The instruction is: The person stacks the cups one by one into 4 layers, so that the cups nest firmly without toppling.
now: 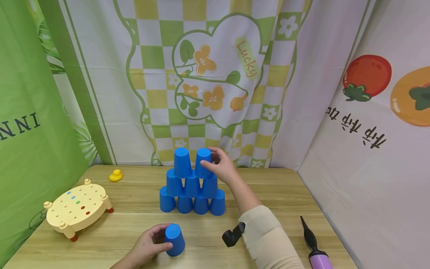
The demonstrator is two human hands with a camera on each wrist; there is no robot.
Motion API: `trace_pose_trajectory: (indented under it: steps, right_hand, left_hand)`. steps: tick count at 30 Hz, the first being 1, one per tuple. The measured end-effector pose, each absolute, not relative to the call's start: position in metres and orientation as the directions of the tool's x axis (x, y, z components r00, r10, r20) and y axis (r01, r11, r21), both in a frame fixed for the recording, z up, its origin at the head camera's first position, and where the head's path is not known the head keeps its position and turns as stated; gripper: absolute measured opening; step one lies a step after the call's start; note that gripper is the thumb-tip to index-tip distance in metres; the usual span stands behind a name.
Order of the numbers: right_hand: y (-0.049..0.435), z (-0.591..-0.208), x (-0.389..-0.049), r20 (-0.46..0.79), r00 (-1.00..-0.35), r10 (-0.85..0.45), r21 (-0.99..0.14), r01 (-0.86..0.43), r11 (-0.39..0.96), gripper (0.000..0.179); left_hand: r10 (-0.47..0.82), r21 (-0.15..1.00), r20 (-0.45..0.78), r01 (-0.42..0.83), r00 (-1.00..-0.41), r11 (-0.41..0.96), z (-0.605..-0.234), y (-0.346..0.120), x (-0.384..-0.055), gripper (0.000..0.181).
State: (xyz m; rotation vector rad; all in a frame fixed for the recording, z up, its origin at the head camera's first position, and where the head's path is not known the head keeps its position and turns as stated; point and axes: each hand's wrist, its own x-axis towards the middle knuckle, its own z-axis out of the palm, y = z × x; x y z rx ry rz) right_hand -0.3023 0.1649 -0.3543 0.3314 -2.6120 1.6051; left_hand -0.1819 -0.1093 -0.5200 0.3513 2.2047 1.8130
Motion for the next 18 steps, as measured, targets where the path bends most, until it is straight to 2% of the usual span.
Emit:
trace_pose_trajectory:
  steps: [18]
  right_hand:
    - [0.1651,-0.3570,-0.3029,0.148,-0.976,-0.159,-0.886,-0.202,0.417,0.056]
  left_hand:
    - [0.361,0.981,-0.057,0.015,-0.931,0.192,-0.5169,-0.1120,-0.1818,0.060]
